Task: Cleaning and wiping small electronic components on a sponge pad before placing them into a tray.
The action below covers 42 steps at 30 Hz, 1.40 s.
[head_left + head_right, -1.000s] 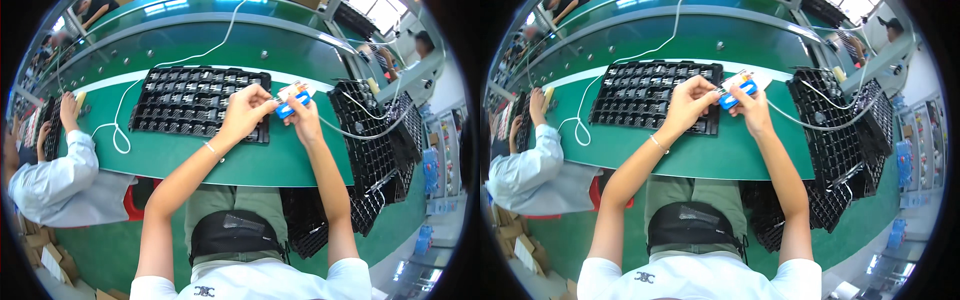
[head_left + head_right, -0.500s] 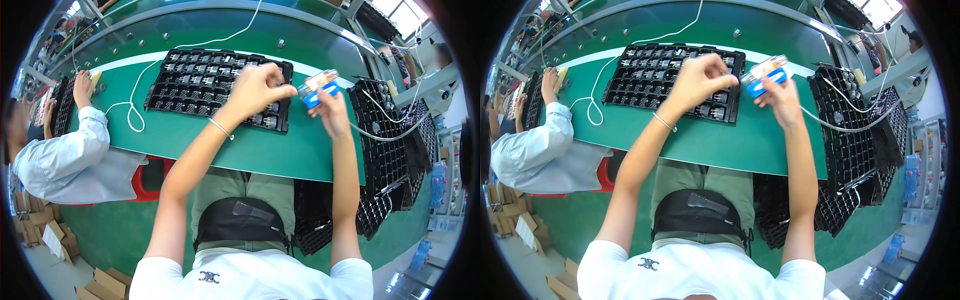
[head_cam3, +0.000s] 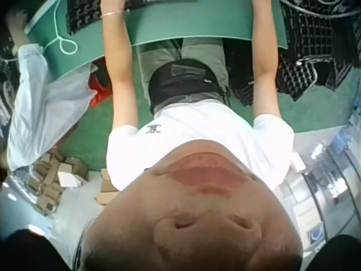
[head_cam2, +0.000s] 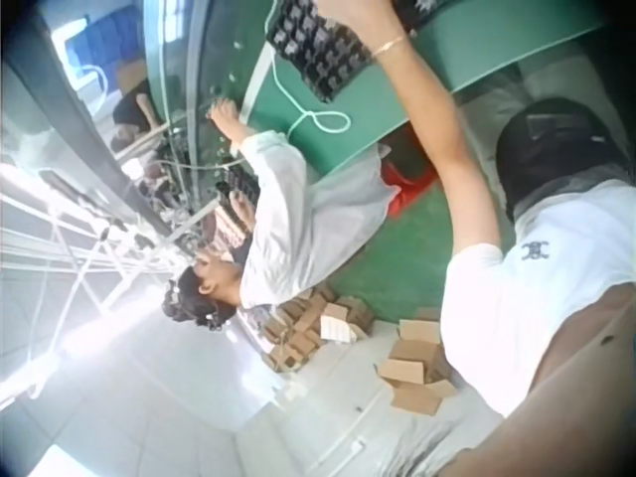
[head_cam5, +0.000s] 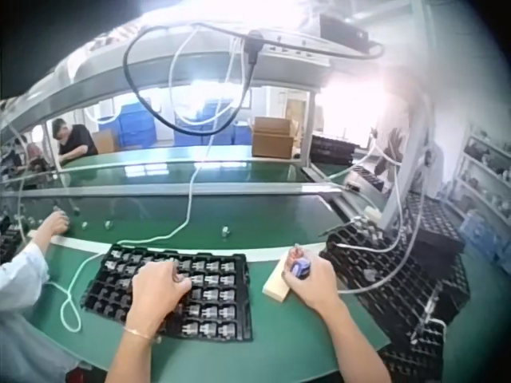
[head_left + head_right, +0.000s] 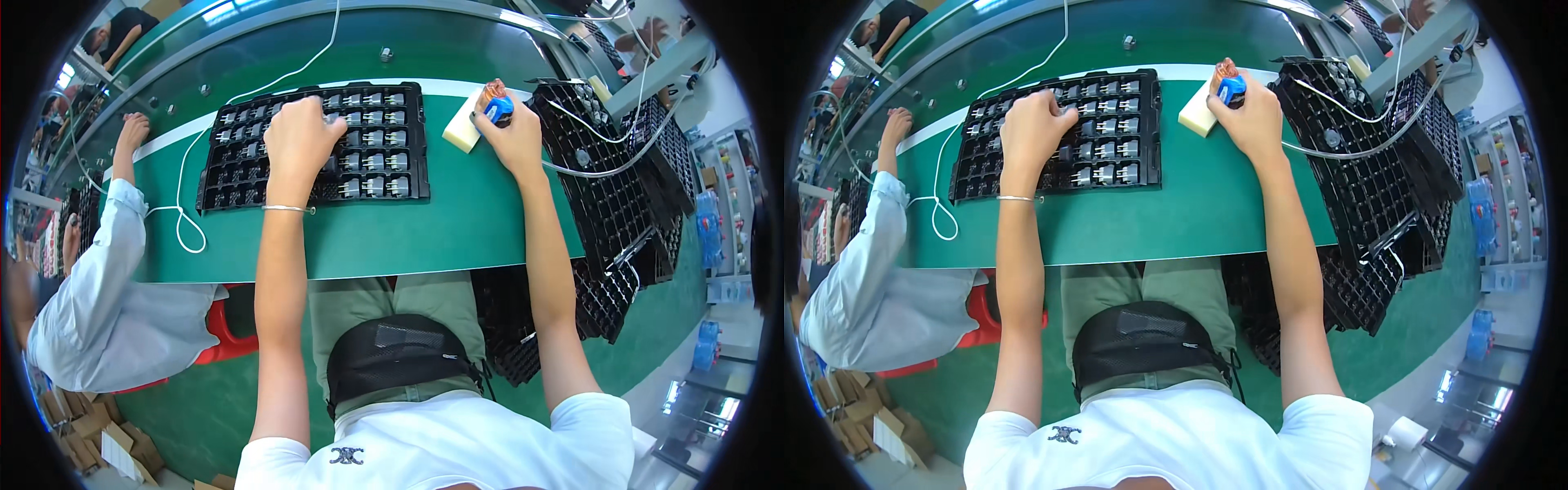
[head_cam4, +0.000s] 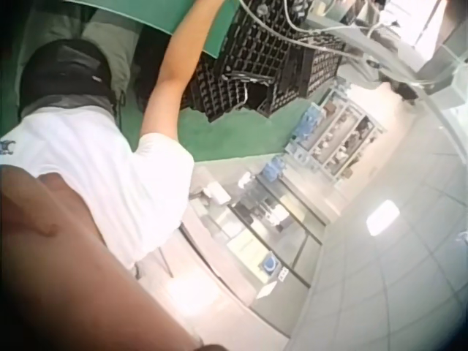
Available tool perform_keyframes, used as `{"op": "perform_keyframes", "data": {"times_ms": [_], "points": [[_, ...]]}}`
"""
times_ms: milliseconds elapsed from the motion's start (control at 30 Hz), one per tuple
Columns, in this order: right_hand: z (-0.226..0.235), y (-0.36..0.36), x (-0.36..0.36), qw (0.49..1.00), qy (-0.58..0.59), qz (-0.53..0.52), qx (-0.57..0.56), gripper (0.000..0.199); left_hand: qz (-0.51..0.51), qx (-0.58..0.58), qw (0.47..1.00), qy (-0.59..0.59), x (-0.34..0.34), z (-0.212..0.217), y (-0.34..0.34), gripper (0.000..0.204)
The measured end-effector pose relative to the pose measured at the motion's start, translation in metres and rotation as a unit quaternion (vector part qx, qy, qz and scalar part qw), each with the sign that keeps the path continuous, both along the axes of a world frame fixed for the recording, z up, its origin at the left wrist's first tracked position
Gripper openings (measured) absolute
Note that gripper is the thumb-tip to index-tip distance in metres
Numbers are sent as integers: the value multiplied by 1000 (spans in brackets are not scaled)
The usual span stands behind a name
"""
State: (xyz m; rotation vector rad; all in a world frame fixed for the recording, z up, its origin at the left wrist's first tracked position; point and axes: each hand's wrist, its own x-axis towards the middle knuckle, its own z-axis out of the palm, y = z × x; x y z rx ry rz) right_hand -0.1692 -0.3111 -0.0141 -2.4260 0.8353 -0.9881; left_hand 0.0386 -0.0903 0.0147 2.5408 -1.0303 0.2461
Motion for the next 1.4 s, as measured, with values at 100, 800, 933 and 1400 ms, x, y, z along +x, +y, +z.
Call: {"op": "perform_keyframes", "data": {"times_ms": [100,800,933,1400], "points": [[-5,1,2,1000,-14,-3,8,41,-113,-200,971,73,1,-3,-10,30],[-8,2,3,1000,-13,-14,1,41,-197,-390,716,544,-39,-25,-37,20],[-10,-1,7,1000,-26,2,1,43,-192,-397,719,538,-36,-28,-36,20],[-4,-96,114,1000,5,-11,-7,46,-187,-442,695,536,-33,-31,-40,15]]}}
